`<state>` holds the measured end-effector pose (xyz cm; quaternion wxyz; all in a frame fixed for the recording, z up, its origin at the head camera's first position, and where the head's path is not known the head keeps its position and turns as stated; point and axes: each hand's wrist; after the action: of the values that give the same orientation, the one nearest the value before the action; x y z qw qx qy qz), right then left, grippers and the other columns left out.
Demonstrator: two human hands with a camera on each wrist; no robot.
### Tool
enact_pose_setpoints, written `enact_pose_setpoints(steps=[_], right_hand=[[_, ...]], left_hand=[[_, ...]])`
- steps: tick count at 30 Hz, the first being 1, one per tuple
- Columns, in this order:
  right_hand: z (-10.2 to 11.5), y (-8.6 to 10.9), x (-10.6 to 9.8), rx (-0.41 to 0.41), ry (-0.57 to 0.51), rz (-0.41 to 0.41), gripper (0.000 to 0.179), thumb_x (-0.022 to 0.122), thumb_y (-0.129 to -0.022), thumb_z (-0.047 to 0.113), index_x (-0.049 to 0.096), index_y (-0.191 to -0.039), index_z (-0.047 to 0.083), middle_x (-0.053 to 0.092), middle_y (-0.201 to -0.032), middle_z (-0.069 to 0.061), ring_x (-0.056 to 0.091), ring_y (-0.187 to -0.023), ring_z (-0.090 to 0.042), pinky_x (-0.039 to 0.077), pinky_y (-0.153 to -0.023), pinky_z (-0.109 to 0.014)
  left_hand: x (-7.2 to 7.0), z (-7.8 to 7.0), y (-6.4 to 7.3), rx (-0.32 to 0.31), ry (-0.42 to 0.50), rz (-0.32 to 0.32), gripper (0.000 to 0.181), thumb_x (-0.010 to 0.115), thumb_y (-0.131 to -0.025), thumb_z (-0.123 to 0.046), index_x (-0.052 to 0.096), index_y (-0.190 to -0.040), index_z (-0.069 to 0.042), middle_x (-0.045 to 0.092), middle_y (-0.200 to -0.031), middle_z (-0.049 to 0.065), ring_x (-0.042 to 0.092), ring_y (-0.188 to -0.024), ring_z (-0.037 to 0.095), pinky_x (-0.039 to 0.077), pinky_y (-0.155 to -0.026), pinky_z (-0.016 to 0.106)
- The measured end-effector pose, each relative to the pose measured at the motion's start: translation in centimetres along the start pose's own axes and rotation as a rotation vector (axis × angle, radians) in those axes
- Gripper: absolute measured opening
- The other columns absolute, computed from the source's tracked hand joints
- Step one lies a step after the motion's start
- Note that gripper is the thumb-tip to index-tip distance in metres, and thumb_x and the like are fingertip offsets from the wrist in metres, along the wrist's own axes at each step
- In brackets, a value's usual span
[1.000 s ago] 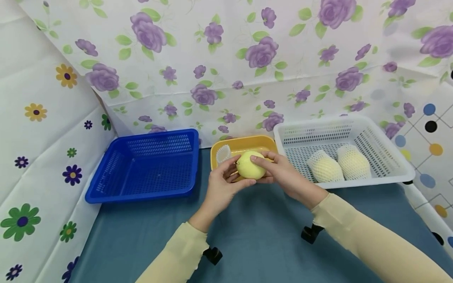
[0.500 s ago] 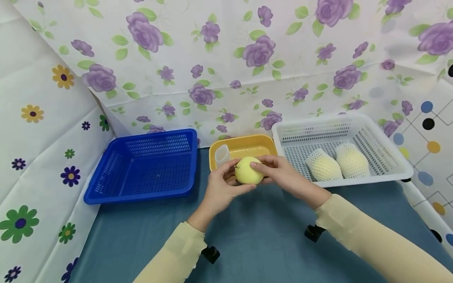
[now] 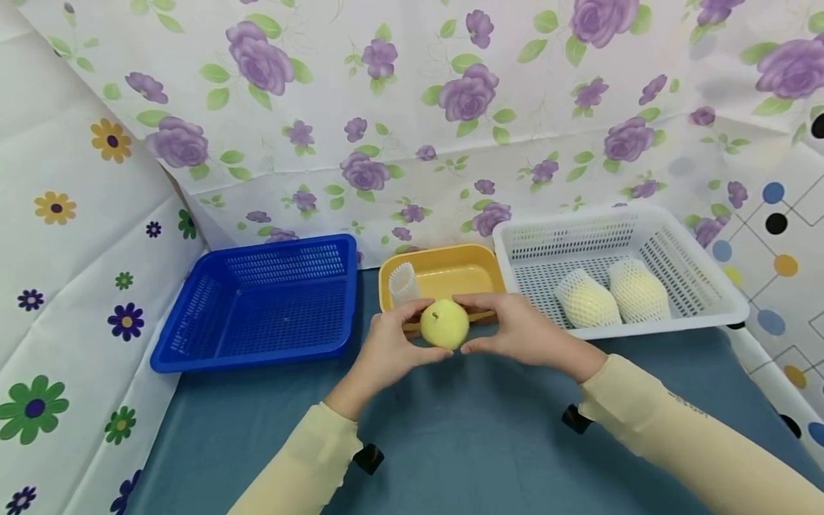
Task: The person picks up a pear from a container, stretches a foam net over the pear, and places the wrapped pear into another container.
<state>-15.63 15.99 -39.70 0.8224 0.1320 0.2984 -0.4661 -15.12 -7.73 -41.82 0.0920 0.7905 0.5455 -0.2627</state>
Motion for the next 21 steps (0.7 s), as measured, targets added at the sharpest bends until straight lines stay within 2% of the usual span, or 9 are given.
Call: enact_pose_setpoints(steps=[3, 6, 12, 17, 21], right_hand=[[-0.2, 0.0, 0.7, 0.005, 0.023, 0.017, 0.075, 0.081, -0.072, 0.03, 0.045, -0.138, 0.024, 0.054, -0.131, 0.011, 0.06, -0.109, -0.004, 0.053, -0.085, -0.019], [-0.7, -0.1, 1.4, 0.012, 0.001, 0.023, 0.076, 0.082, -0.071, 0.025, 0.044, -0.138, 0.021, 0.053, -0.132, 0.009, 0.06, -0.108, -0.006, 0.054, -0.083, -0.02], [-1.1, 0.0, 2.8, 0.031, -0.015, 0.008, 0.082, 0.084, -0.068, 0.03, 0.043, -0.139, 0.02, 0.05, -0.136, 0.007, 0.058, -0.112, -0.008, 0.054, -0.082, -0.02], [-1.5, 0.3, 3.6, 0.051, -0.016, 0.001, 0.078, 0.085, -0.066, 0.03, 0.048, -0.135, 0.023, 0.053, -0.128, 0.014, 0.057, -0.112, -0.007, 0.055, -0.084, -0.027], [-1.9, 0.6, 4.2, 0.088, -0.022, 0.018, 0.077, 0.086, -0.064, 0.028, 0.051, -0.132, 0.02, 0.055, -0.123, 0.012, 0.057, -0.11, -0.011, 0.056, -0.084, -0.032]], left_hand=[[0.1, 0.2, 0.0, 0.005, -0.051, 0.056, 0.07, 0.082, -0.066, -0.043, 0.052, -0.128, -0.027, 0.059, -0.121, -0.009, 0.062, -0.105, 0.008, 0.055, -0.087, 0.032], [0.3, 0.3, 0.1, -0.017, -0.062, 0.092, 0.069, 0.082, -0.066, -0.041, 0.053, -0.127, -0.026, 0.059, -0.119, -0.008, 0.062, -0.104, 0.008, 0.055, -0.086, 0.03], [0.6, 0.5, 0.4, -0.046, -0.111, 0.108, 0.068, 0.083, -0.065, -0.041, 0.055, -0.125, -0.025, 0.061, -0.117, -0.008, 0.063, -0.103, 0.008, 0.055, -0.086, 0.03], [1.2, 1.2, 0.6, -0.027, -0.135, 0.125, 0.066, 0.083, -0.065, -0.039, 0.055, -0.124, -0.028, 0.061, -0.116, -0.011, 0.06, -0.103, 0.007, 0.055, -0.088, 0.033], [2.0, 1.9, 0.9, -0.034, -0.122, 0.15, 0.064, 0.084, -0.065, -0.037, 0.056, -0.122, -0.026, 0.061, -0.113, -0.011, 0.061, -0.103, 0.008, 0.055, -0.087, 0.033]])
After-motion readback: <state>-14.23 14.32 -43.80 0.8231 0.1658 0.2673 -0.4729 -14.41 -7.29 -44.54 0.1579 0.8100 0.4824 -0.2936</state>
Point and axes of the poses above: each hand's wrist, its own y-axis away from the middle knuckle, its own x-axis out of the palm, z = x × y
